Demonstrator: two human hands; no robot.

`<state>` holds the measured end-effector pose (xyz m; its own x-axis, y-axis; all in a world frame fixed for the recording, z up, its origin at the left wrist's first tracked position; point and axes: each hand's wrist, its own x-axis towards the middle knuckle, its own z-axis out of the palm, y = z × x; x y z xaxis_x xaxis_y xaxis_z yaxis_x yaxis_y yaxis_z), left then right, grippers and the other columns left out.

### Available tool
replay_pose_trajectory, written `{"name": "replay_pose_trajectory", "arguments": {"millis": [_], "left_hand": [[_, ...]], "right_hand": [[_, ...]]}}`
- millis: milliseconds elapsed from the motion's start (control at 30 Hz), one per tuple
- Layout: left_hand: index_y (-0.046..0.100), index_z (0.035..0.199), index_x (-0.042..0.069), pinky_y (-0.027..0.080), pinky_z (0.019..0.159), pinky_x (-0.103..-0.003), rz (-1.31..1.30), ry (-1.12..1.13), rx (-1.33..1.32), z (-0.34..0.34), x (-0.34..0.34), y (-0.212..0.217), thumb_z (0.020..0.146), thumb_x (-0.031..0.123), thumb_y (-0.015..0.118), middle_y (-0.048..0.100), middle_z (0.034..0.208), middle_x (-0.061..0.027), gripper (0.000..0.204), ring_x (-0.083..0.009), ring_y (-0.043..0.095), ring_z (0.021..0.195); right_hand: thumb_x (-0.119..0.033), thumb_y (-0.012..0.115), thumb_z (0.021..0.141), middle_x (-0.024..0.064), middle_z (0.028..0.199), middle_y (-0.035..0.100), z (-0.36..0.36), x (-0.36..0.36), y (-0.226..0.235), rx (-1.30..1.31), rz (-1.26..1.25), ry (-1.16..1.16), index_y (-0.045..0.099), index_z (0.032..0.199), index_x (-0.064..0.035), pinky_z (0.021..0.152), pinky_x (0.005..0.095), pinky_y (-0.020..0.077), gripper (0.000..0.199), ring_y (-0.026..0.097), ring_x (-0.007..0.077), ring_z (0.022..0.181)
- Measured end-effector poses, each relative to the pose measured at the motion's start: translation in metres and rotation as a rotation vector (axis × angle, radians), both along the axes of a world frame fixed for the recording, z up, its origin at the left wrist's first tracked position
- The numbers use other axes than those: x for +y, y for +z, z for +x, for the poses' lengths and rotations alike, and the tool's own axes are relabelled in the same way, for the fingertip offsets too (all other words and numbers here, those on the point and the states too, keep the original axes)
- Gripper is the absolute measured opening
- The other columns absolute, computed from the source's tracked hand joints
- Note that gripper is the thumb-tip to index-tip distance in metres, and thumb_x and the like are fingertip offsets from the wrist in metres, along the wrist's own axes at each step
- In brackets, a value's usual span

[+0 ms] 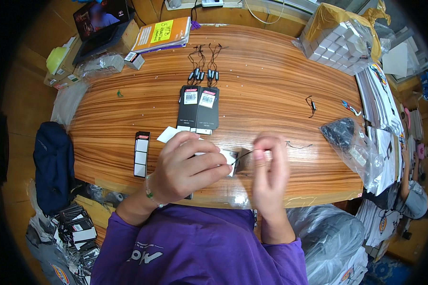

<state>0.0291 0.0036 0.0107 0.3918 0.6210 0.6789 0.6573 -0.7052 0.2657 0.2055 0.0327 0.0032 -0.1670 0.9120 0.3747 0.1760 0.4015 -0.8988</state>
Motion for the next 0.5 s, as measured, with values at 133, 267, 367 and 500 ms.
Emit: {"name": "replay_pose_trajectory", "arguments": {"millis": [133, 267, 367, 500], "left_hand": [[0.066, 0.081, 0.013, 0.042, 0.068, -0.031, -0.017, 0.025, 0.008, -0.004, -0.002, -0.005, 0.069, 0.013, 0.060, 0.061, 0.083, 0.0037, 0.013, -0.0125, 0.058, 0.078], [0.065, 0.082, 0.012, 0.039, 0.064, -0.029, -0.122, -0.029, -0.092, -0.008, -0.001, -0.009, 0.070, 0.011, 0.060, 0.063, 0.084, 0.0026, 0.012, -0.0131, 0.059, 0.078], [0.061, 0.081, 0.009, 0.039, 0.061, -0.029, -0.162, -0.060, -0.240, -0.008, 0.000, -0.016, 0.067, 0.006, 0.064, 0.064, 0.086, -0.0006, 0.014, -0.0147, 0.059, 0.075], [0.055, 0.079, 0.006, 0.040, 0.060, -0.030, -0.178, -0.070, -0.391, -0.003, 0.000, -0.023, 0.064, -0.003, 0.066, 0.065, 0.086, -0.0060, 0.021, -0.0191, 0.060, 0.073]], "right_hand": [[-0.006, 0.043, 0.092, 0.0119, 0.090, 0.051, 0.017, 0.011, 0.006, 0.275, 0.002, -0.009, 0.044, 0.090, -0.0020, 0.079, 0.0303, 0.0409, 0.005, 0.049, 0.0176, 0.084], [-0.012, 0.039, 0.095, 0.0169, 0.081, 0.055, 0.019, 0.016, 0.000, 0.616, -0.197, 0.199, 0.037, 0.097, -0.0049, 0.069, 0.0337, 0.0510, 0.008, 0.058, 0.0229, 0.072], [-0.015, 0.038, 0.096, 0.0161, 0.075, 0.055, 0.015, 0.017, -0.001, 0.803, -0.348, 0.240, 0.037, 0.099, -0.0067, 0.057, 0.0322, 0.0536, 0.009, 0.059, 0.0236, 0.061], [-0.015, 0.039, 0.095, 0.0141, 0.072, 0.053, 0.012, 0.018, -0.007, 1.025, -0.499, 0.396, 0.036, 0.100, -0.0070, 0.055, 0.0334, 0.0526, 0.010, 0.058, 0.0234, 0.059]]}}
